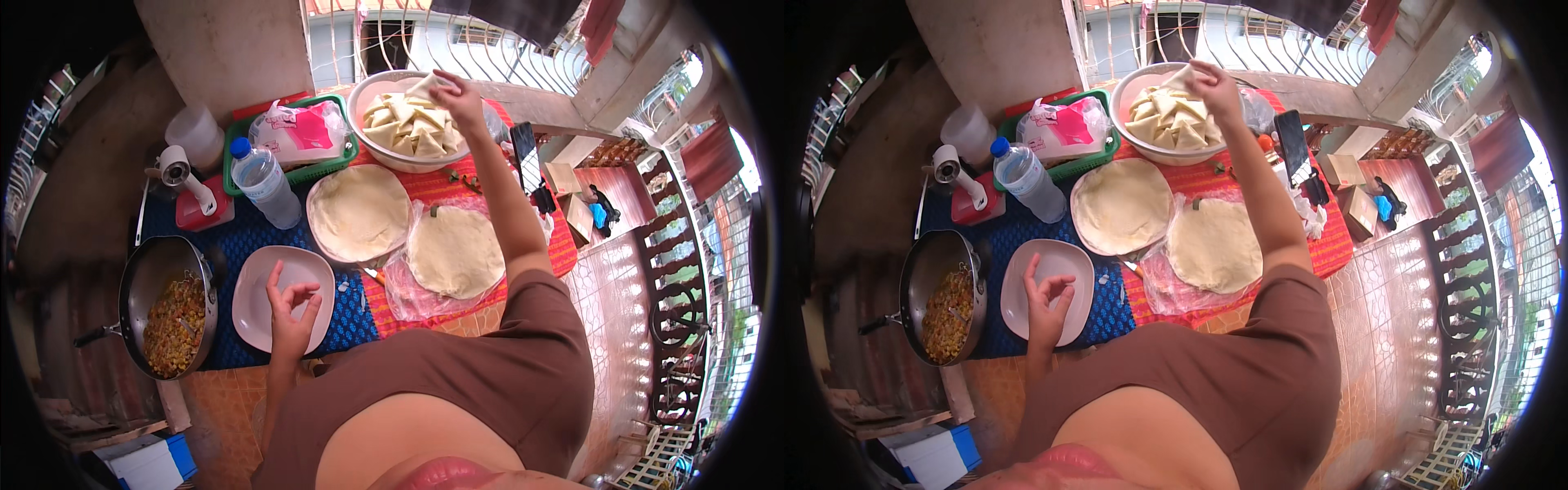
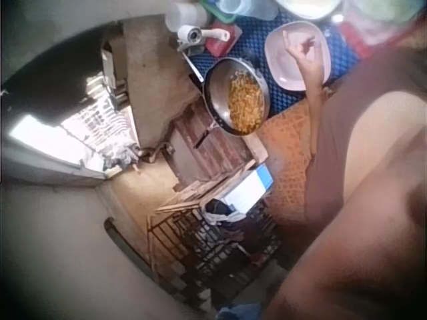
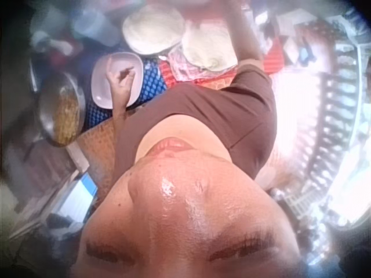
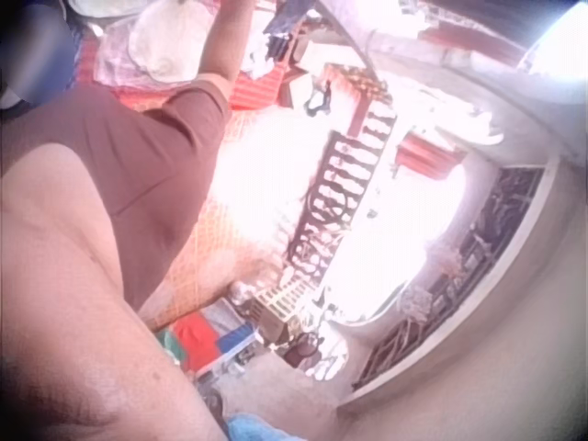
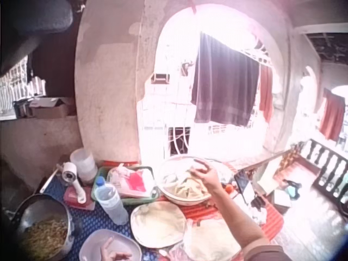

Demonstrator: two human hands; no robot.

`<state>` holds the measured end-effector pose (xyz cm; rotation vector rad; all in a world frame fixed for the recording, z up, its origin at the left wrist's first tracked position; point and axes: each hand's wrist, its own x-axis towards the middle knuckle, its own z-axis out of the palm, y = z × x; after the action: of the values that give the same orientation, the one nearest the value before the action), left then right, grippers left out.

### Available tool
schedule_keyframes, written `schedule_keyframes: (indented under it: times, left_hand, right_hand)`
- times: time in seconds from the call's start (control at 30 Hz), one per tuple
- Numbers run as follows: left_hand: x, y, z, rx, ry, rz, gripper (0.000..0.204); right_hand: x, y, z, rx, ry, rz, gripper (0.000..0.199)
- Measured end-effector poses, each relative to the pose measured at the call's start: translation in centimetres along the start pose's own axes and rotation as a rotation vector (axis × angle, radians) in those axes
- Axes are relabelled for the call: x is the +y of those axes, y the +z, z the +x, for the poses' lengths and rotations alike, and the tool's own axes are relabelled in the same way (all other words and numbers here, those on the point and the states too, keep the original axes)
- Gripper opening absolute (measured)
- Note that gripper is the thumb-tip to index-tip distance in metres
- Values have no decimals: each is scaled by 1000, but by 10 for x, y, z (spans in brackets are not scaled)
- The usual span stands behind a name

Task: The person folds thin dough sheets into cones, fills them with a mixed vegetable filling from a pan, and seals them into triangular samosas. The finished samosas are placed on a nearby plate.

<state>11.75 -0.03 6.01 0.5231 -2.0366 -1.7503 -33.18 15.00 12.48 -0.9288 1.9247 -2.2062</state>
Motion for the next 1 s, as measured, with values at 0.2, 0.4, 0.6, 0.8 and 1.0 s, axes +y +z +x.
schedule_keyframes:
  times: [0.2,0.4,0.6,0.8,1.0]
  left_hand:
    - [-4,-5,-28,88,-114,17,66]
    - [-2,-14,-39,77,-122,40,57]
    - [-6,-28,-48,42,-99,141,43]
    - [6,-28,-29,-59,11,229,36]
    - [-9,-33,-17,-222,162,231,32]
  right_hand:
    - [113,14,119,211,271,-297,15]
    - [175,-6,148,224,326,-784,8]
    - [91,11,105,-19,144,-1225,31]
    - [-47,2,-47,-414,150,-665,25]
    - [-17,-14,-236,-693,286,-876,33]
